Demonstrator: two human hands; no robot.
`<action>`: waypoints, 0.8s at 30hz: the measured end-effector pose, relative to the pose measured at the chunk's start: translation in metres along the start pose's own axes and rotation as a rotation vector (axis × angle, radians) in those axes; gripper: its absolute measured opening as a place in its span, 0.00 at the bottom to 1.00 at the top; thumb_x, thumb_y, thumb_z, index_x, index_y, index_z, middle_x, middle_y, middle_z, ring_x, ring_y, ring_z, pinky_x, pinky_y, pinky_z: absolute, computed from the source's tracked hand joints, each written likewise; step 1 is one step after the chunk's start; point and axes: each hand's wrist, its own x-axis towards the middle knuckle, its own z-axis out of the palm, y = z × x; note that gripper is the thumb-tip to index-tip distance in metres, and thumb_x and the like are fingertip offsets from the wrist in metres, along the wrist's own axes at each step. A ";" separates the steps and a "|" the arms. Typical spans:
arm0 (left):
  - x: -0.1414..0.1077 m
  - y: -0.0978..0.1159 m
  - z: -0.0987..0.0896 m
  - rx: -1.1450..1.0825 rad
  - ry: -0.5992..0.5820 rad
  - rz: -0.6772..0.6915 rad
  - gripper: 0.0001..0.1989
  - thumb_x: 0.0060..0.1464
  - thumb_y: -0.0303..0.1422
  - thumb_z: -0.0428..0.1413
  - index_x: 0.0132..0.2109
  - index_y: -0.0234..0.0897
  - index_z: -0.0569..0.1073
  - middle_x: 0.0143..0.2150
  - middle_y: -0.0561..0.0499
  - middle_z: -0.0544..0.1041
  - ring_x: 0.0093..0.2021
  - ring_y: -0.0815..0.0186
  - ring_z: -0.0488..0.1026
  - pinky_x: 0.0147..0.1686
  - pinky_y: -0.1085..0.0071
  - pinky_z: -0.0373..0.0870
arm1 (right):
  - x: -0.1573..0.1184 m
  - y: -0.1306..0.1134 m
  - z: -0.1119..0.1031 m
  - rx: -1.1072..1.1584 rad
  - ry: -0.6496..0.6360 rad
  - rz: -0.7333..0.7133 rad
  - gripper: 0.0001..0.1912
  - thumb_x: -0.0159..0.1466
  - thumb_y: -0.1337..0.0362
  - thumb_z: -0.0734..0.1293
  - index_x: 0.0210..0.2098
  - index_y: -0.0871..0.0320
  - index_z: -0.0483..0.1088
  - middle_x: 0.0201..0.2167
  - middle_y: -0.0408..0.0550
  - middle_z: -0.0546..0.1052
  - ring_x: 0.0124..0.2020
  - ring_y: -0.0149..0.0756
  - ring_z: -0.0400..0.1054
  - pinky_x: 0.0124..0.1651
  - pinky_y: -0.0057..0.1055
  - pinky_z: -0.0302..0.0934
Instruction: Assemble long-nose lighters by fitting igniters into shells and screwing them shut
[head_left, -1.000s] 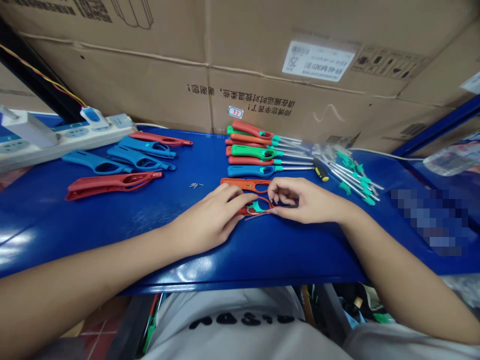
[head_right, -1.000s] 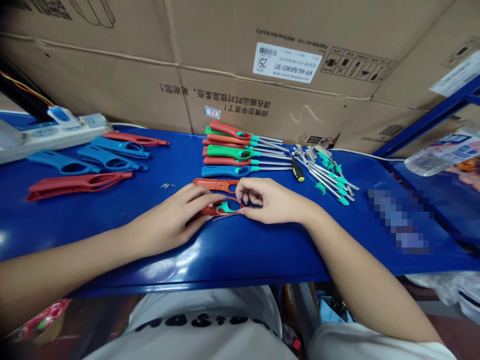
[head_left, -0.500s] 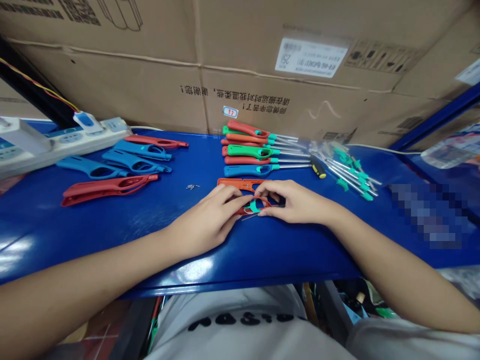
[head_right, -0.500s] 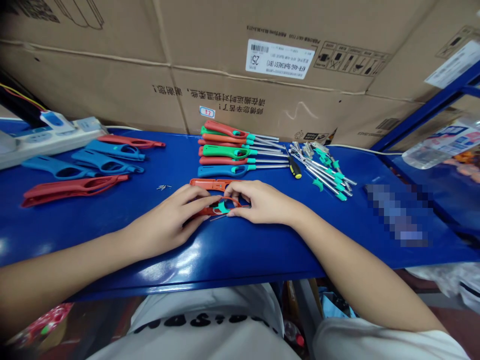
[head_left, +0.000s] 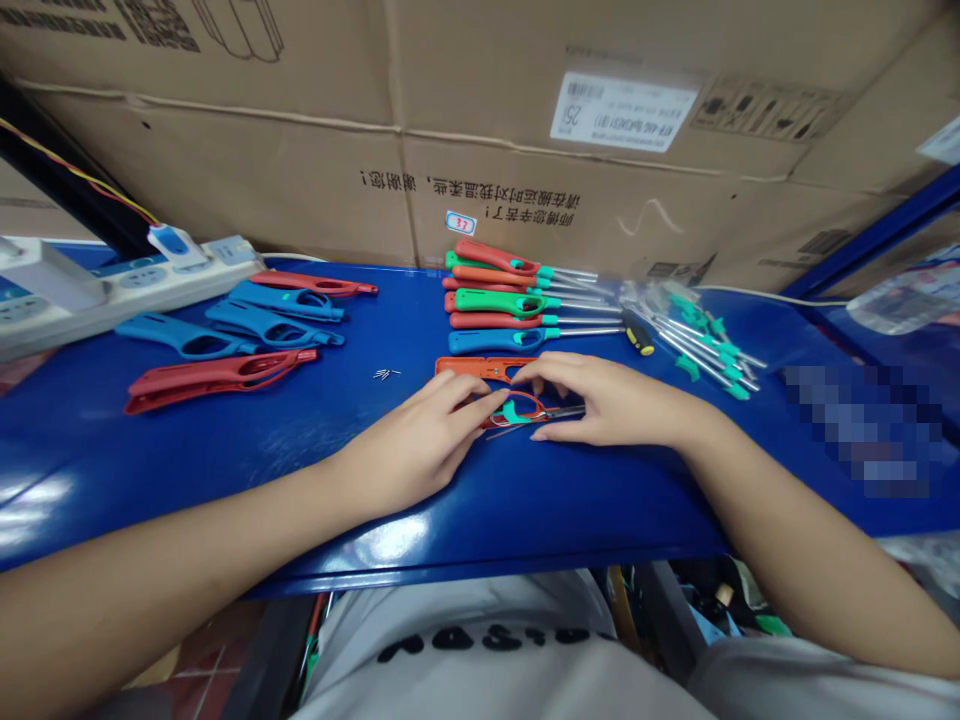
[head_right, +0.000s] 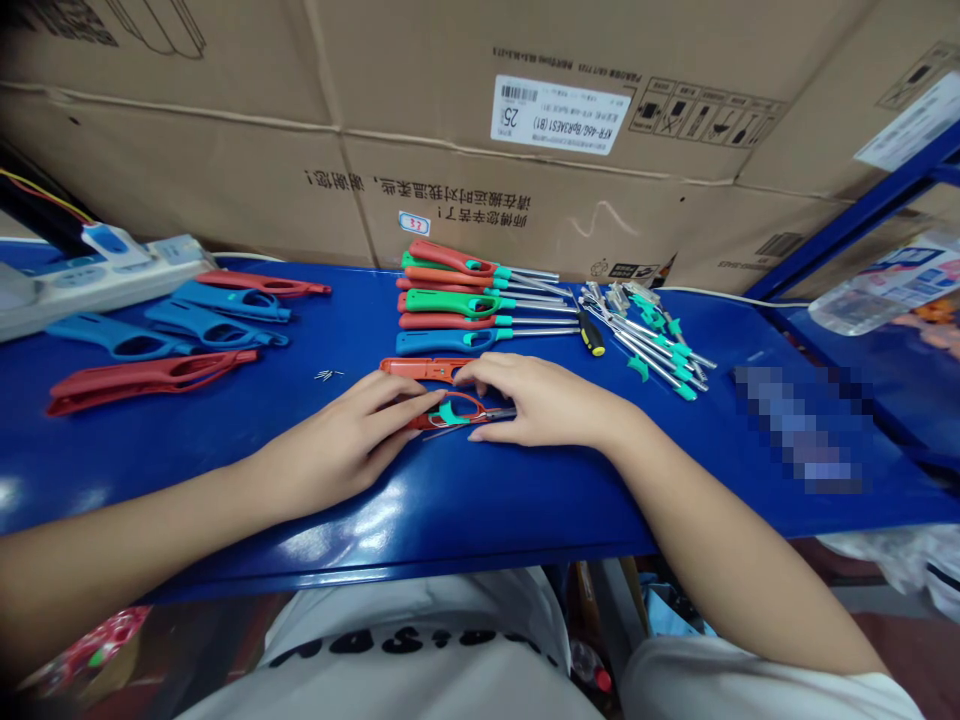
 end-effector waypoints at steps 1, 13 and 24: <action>0.000 0.000 0.000 0.002 0.001 0.005 0.22 0.68 0.28 0.47 0.67 0.41 0.64 0.55 0.41 0.72 0.55 0.54 0.69 0.56 0.52 0.72 | -0.002 0.002 -0.005 0.003 -0.002 0.016 0.23 0.61 0.55 0.73 0.53 0.56 0.71 0.45 0.51 0.77 0.42 0.40 0.69 0.44 0.34 0.63; 0.000 -0.001 0.000 -0.014 0.017 0.004 0.21 0.68 0.28 0.47 0.65 0.40 0.66 0.54 0.40 0.72 0.55 0.54 0.70 0.55 0.51 0.73 | -0.003 0.005 -0.017 0.048 -0.145 0.116 0.07 0.66 0.64 0.67 0.32 0.60 0.74 0.34 0.49 0.77 0.33 0.35 0.68 0.35 0.31 0.61; 0.001 -0.001 0.000 -0.007 -0.069 0.028 0.25 0.68 0.26 0.46 0.69 0.42 0.62 0.54 0.41 0.70 0.54 0.56 0.69 0.55 0.55 0.71 | -0.001 0.008 -0.008 0.062 -0.149 0.202 0.15 0.66 0.57 0.67 0.26 0.58 0.64 0.23 0.40 0.68 0.25 0.29 0.59 0.28 0.27 0.52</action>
